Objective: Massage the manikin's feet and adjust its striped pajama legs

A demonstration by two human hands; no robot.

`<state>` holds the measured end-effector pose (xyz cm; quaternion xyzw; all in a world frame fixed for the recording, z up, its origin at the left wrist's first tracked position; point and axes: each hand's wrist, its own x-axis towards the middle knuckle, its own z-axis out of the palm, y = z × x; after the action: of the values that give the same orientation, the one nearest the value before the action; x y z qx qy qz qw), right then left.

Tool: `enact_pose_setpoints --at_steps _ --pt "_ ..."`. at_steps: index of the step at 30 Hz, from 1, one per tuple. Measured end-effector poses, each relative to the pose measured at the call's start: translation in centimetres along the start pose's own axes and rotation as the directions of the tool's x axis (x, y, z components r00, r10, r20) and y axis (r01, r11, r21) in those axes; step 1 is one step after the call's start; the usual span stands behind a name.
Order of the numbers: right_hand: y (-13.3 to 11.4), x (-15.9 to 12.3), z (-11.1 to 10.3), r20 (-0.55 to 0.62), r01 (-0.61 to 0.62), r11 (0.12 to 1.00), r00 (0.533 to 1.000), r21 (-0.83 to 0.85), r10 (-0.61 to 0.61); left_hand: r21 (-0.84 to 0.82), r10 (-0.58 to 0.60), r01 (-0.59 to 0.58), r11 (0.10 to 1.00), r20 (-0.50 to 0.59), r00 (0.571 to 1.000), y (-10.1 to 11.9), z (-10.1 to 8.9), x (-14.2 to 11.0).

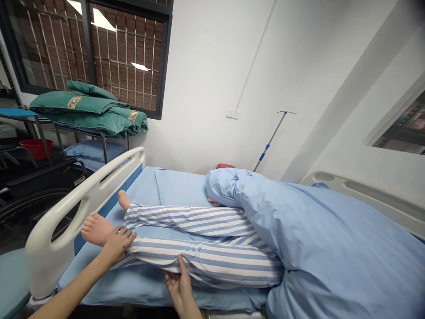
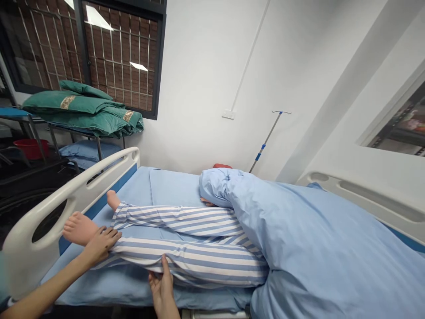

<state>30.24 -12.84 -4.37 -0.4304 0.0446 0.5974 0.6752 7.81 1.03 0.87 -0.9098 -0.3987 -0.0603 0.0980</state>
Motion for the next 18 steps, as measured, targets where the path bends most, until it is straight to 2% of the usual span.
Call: enact_pose_setpoints --at_steps 3,8,10,14,17,18 --pt "0.0 -0.1 -0.1 0.011 0.015 0.998 1.0 -0.058 -0.014 0.0 -0.003 0.003 1.0 0.014 1.0 0.0 0.1 0.2" --pt "0.7 -0.9 -1.1 -0.032 -0.045 0.996 0.999 -0.082 0.043 -0.022 -0.011 0.015 1.0 0.14 0.99 1.0 3.1 -0.7" --pt "0.8 -1.3 -1.4 -0.051 -0.044 0.996 0.998 -0.077 0.04 -0.005 -0.05 0.052 0.999 0.133 0.99 1.4 3.9 -1.1" --pt "1.0 -2.2 -2.5 -0.037 -0.018 0.991 0.999 -0.13 0.013 0.053 -0.098 0.1 0.994 -0.041 0.994 1.8 4.5 -2.6" --pt "2.1 -2.5 -5.3 -0.067 0.01 0.974 0.997 -0.225 -0.026 0.012 -0.092 0.095 0.995 -0.187 0.978 1.9 5.1 -5.4" --pt "2.6 -2.6 -6.5 -0.088 0.04 0.961 0.994 -0.274 -0.066 -0.026 -0.123 0.121 0.992 -0.226 0.966 1.9 5.4 -6.5"
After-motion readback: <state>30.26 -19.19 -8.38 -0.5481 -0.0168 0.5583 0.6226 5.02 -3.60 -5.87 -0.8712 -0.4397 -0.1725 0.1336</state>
